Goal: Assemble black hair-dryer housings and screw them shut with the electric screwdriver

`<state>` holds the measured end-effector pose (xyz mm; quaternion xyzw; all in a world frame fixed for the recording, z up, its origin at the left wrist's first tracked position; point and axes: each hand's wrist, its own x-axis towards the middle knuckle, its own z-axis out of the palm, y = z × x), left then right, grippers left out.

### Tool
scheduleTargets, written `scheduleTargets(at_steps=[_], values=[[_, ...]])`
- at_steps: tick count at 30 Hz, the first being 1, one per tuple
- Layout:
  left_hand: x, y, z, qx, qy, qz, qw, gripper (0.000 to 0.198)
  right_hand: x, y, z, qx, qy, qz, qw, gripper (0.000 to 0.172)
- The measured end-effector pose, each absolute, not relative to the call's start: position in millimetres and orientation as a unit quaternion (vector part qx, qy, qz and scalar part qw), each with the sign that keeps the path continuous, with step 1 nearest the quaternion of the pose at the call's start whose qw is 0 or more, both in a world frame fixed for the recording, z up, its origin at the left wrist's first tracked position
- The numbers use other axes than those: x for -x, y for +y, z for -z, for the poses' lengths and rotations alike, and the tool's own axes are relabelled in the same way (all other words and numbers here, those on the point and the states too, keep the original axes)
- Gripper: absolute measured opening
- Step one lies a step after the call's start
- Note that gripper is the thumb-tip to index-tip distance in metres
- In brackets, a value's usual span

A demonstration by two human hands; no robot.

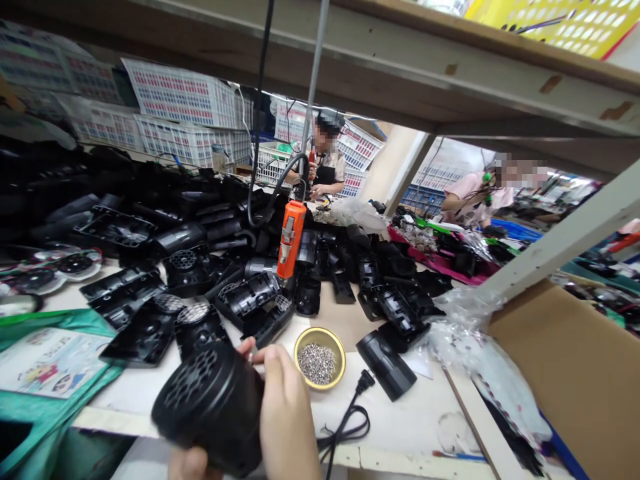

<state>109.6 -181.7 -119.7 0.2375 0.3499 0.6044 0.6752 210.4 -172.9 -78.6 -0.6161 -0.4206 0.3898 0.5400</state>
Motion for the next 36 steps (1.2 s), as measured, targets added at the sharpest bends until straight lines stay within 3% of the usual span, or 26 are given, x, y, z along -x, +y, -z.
scheduleTargets(at_steps=[3,5,7,11,13,20,27,36], values=[[-121,-198,122,-0.161,0.395,-0.595,0.681,0.099,-197,-182,68,0.626,-0.49,-0.201,0.573,0.033],[-127,-204,122,-0.152,0.415,-0.579,0.685,0.093,-193,-187,64,0.609,-0.526,-0.144,0.576,0.03],[-130,-204,122,-0.176,0.393,-0.599,0.675,0.083,-195,-189,62,0.601,-0.545,-0.163,0.561,0.037],[-130,-188,117,-0.229,0.355,-0.643,0.639,0.094,-203,-189,61,0.597,-0.517,-0.279,0.546,0.051],[-128,-177,112,-0.228,0.369,-0.647,0.628,0.091,-204,-187,63,0.588,-0.512,-0.3,0.549,0.055],[-136,-164,108,-0.248,0.399,-0.693,0.547,0.092,-196,-177,81,0.582,-0.497,-0.306,0.566,0.048],[-139,-179,107,-0.256,0.516,-0.624,0.527,0.064,-203,-176,99,0.628,-0.529,-0.281,0.498,0.048],[-132,-161,124,-0.328,0.44,-0.58,0.602,0.082,-211,-173,77,0.623,-0.575,-0.243,0.471,0.047]])
